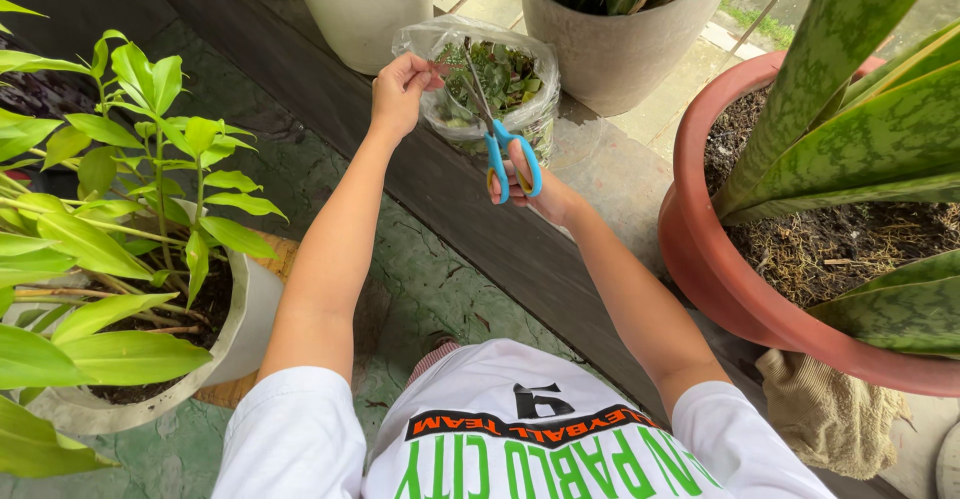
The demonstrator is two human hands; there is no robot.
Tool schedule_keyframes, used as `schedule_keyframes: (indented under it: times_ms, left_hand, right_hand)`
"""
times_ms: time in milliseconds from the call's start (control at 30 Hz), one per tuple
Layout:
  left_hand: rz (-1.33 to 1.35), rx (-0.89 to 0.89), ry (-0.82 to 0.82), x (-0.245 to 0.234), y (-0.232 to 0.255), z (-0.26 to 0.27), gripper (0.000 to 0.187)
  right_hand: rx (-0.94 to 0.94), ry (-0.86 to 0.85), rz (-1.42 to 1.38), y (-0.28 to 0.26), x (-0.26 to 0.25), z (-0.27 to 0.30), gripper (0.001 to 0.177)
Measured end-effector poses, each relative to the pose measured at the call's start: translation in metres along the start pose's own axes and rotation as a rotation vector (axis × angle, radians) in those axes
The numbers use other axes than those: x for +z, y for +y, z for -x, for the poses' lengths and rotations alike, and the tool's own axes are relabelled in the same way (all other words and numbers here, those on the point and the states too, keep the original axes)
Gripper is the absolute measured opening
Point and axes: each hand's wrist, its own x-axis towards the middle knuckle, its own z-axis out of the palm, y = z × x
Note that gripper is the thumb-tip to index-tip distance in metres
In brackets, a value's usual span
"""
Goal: The person uses scissors to trim leaves from potted plants and places the cuttings into a plastic bag.
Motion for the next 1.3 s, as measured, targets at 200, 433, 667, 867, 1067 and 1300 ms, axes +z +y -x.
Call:
schedule_keyframes:
  times_ms: [200,433,667,867,1067,1300]
  left_hand:
    - [-0.084,-0.015,-0.055,0.01,0.011,0.007,0.009]
    - [-0.149,0.01,0.001,0.011,0.02,0.004,0.009]
    - [-0.149,-0.015,0.031,0.02,0.02,-0.003,0.006]
    - [-0.208,-0.012,0.001,0.026,0.022,-0.004,0.006]
    - [-0.253,-0.037,0.027,0.023,0.027,-0.004,0.008]
    - [-0.336,-0.055,0.001,0.03,0.032,-0.003,0.01]
  right_hand:
    - [-0.06,0.197,0.091,0.0,0.002,-0.013,0.07]
    - [-0.111,0.167,0.054,0.006,-0.001,0.0,0.073]
    - [-0.044,0.037,0.017,-0.002,0.001,0.005,0.079]
    - [-0.128,0.185,0.147,0.01,-0.01,-0.013,0.074]
    - [-0.078,0.185,0.058,-0.001,0.003,-0.002,0.07]
    - [-0.052,0.19,0.184,-0.006,0.009,-0.008,0.073]
